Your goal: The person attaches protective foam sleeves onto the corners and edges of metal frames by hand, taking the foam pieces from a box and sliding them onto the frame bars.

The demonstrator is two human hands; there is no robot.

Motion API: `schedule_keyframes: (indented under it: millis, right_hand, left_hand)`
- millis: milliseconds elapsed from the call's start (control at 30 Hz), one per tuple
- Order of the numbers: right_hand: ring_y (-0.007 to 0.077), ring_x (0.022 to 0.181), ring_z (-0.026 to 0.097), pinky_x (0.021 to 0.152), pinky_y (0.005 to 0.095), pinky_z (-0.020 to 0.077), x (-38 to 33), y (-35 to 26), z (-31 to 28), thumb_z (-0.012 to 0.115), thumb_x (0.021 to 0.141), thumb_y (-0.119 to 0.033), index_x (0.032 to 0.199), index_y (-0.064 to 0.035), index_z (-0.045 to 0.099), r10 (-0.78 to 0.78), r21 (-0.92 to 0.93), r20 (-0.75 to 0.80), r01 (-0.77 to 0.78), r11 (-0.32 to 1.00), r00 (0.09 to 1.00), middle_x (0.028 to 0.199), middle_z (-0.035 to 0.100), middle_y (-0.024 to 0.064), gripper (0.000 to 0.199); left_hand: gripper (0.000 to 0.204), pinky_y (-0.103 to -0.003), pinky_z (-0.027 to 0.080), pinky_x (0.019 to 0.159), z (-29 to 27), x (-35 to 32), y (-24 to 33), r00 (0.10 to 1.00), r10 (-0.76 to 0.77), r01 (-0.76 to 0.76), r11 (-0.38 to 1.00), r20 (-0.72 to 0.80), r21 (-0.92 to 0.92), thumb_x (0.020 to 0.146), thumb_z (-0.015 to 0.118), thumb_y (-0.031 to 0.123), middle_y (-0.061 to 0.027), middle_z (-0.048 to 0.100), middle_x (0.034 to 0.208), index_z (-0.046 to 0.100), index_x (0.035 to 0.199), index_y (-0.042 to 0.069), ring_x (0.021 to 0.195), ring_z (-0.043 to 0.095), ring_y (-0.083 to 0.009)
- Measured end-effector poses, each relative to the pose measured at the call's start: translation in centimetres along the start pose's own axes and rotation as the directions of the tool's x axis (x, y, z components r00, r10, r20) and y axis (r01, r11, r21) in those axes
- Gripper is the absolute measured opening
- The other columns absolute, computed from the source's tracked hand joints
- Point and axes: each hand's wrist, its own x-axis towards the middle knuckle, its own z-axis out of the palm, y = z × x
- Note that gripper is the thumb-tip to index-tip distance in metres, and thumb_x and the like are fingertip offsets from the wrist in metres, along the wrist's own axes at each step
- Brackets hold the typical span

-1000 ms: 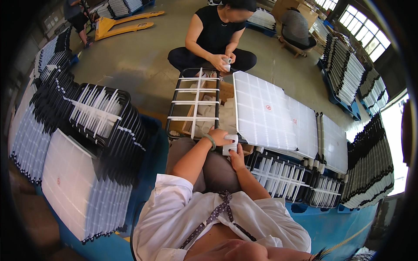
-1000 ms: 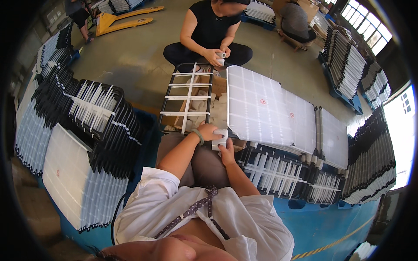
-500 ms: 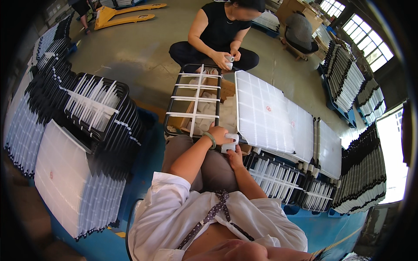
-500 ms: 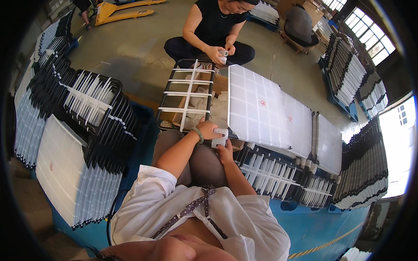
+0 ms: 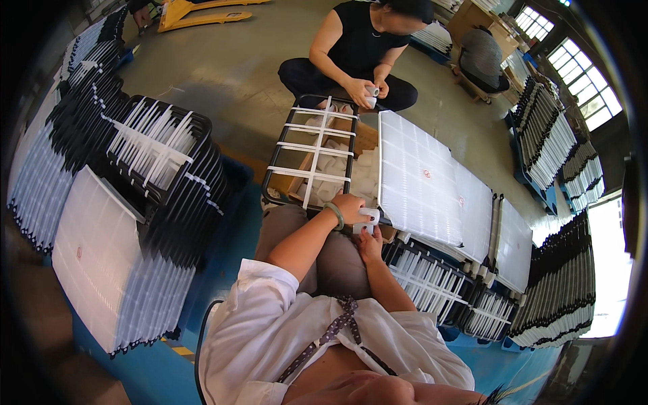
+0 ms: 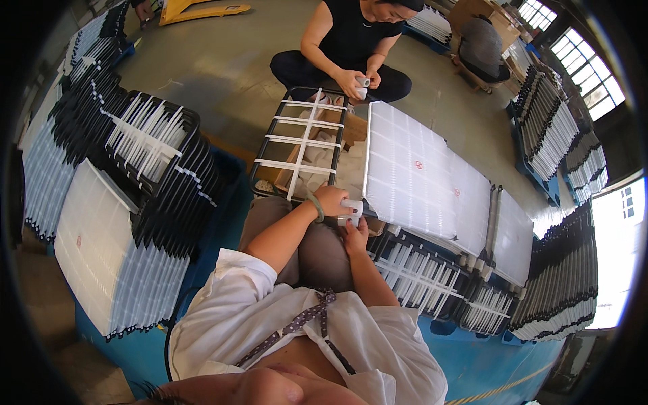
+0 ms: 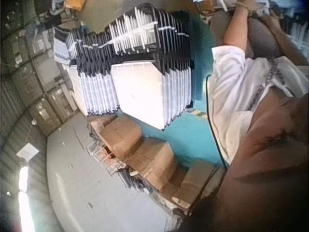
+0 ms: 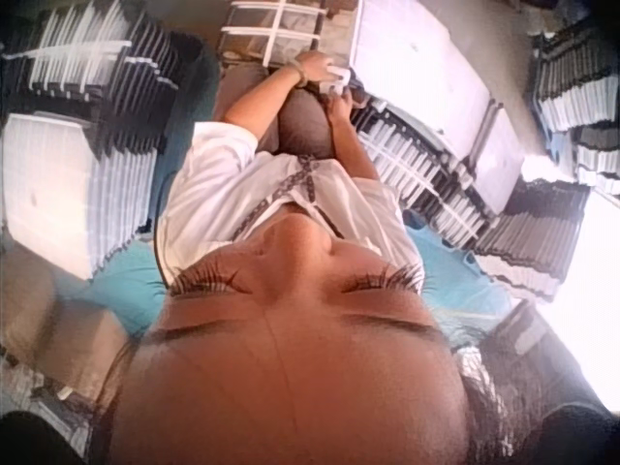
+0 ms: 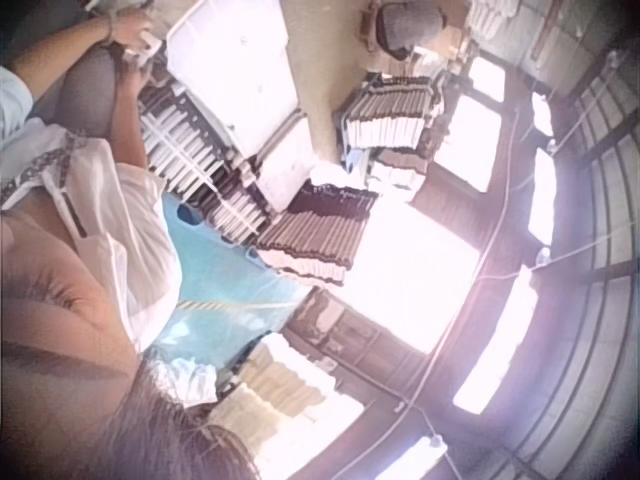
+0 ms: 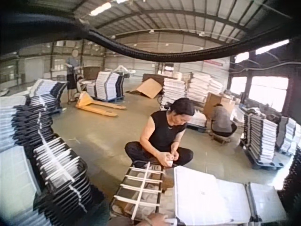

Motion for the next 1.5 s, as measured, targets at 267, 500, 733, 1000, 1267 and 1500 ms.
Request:
schedule_keyframes:
  millis: [267, 500, 733, 1000, 1267, 1500]
  right_hand:
    - [0.0206, 0.098, 0.048, 0.077, 0.0374, 0.0472, 1.5, 1.1, -0.4, 0.055, 0.08, 0.002, 0.122, -0.0091, 0.028, -0.105, -0.077, -0.101, 0.097, 0.992, 0.989, 0.114, 0.043, 0.0068, 0.052]
    - [0.0159, 0.092, 0.05, 0.075, 0.0326, 0.0476, 1.8, 1.5, -0.7, 0.056, 0.08, 0.0, 0.114, -0.0079, 0.034, -0.09, -0.209, -0.083, 0.071, 0.975, 0.992, 0.105, 0.048, 0.0054, 0.041]
    - [0.0128, 0.081, 0.053, 0.067, 0.0236, 0.0464, 2.7, 2.1, -1.4, 0.054, 0.08, 0.002, 0.106, -0.0058, 0.041, -0.234, -0.374, -0.037, 0.203, 0.905, 0.972, 0.096, 0.052, 0.0045, 0.03]
    - [0.0133, 0.077, 0.057, 0.06, 0.022, 0.0457, 3.2, 1.4, -0.5, 0.057, 0.075, 0.006, 0.1, -0.0045, 0.043, -0.101, -0.405, -0.18, 0.02, 0.914, 0.979, 0.095, 0.056, 0.0073, 0.031]
    - [0.0268, 0.091, 0.058, 0.078, 0.038, 0.0511, 3.5, 1.8, 0.5, 0.052, 0.081, 0.005, 0.106, -0.003, 0.037, -0.125, -0.172, -0.088, 0.109, 0.979, 0.988, 0.103, 0.053, 0.0155, 0.031]
    - [0.0245, 0.087, 0.059, 0.075, 0.0353, 0.0511, 3.1, 1.1, 0.9, 0.051, 0.077, 0.007, 0.109, -0.0025, 0.036, -0.07, -0.166, -0.111, 0.051, 0.985, 0.991, 0.104, 0.053, 0.0146, 0.037]
  left_hand:
    - [0.048, -0.046, 0.028, 0.088, -0.5, -0.2, 0.2, 1.0, 0.026, -0.027, 0.999, -0.007, -0.022, 0.069, 0.057, 0.052, -0.0119, 0.063, 0.076, 0.06, 0.087, 0.008, 0.076, 0.06, -0.0284]
    - [0.049, -0.062, 0.007, 0.094, -0.6, -0.4, 0.1, 0.99, -0.048, 0.035, 0.995, 0.133, 0.097, 0.074, 0.051, 0.053, -0.0129, 0.062, 0.085, 0.057, 0.097, 0.011, 0.088, 0.058, -0.0298]
    - [0.05, -0.059, 0.009, 0.096, -0.2, 0.2, -0.1, 0.967, -0.107, 0.094, 0.993, 0.233, 0.066, 0.075, 0.049, 0.054, -0.0171, 0.058, 0.099, 0.057, 0.099, 0.011, 0.099, 0.053, -0.0301]
    - [0.044, -0.034, 0.043, 0.08, 0.3, 0.4, -1.1, 0.963, -0.037, 0.042, 0.999, 0.268, -0.011, 0.074, 0.054, 0.046, -0.0175, 0.057, 0.096, 0.057, 0.1, 0.01, 0.098, 0.052, -0.0319]
    - [0.041, -0.036, 0.042, 0.079, 0.2, 0.1, -0.9, 0.981, -0.021, 0.03, 0.999, 0.192, -0.041, 0.071, 0.058, 0.044, -0.0156, 0.059, 0.092, 0.06, 0.095, 0.011, 0.092, 0.055, -0.0311]
    - [0.042, -0.036, 0.044, 0.076, -0.5, -0.2, -0.5, 0.978, -0.056, 0.066, 0.997, 0.203, -0.044, 0.069, 0.06, 0.045, -0.0145, 0.061, 0.09, 0.06, 0.095, 0.011, 0.087, 0.057, -0.03]
